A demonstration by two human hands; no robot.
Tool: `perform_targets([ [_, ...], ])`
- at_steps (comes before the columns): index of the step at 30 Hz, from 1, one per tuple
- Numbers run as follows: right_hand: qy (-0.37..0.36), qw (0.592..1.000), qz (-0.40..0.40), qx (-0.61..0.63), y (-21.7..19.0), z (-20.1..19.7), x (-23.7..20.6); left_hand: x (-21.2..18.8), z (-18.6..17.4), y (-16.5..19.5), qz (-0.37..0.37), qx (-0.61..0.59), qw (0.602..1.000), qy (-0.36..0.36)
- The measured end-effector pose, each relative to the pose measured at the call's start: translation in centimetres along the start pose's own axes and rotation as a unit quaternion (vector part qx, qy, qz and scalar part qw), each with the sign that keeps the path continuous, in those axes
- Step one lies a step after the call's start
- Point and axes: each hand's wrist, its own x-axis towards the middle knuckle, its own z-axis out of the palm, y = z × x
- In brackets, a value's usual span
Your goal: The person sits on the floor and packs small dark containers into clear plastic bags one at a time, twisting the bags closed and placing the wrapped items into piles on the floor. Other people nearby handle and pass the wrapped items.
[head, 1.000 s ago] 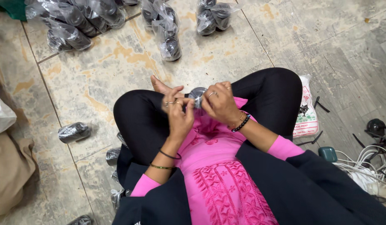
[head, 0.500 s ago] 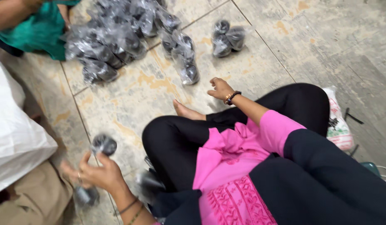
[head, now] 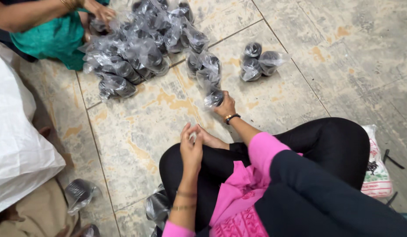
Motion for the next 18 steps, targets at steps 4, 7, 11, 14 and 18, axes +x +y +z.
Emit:
perform_targets([
  [4, -0.180, 0.850, 0.230, 0.439, 1.3, -3.6, -2.2, 3.9, 4.1, -2.2, -0.233, -0.219, 0.947, 0.022],
  [7, -0.248, 0.782, 0.186, 0.541, 1.5, -8.4, -5.3, 3.6, 6.7, -1.2, -0.303, -0.277, 0.912, 0.001],
  [11, -0.173, 0.911, -0.037, 0.372, 0.2, -13.6, -9.6, 1.2, 9.6, 1.1, -0.259, -0.320, 0.907, -0.089],
  [14, -0.102, 0.967, -0.121, 0.199, -0.2, -16.1, -11.9, -0.9, 11.2, 1.3, -0.271, -0.350, 0.893, -0.076],
  [18, -0.093, 0.972, -0.145, 0.161, 0.1, -17.0, -14.7, -3.9, 12.6, -0.1, -0.134, -0.355, 0.924, -0.033],
])
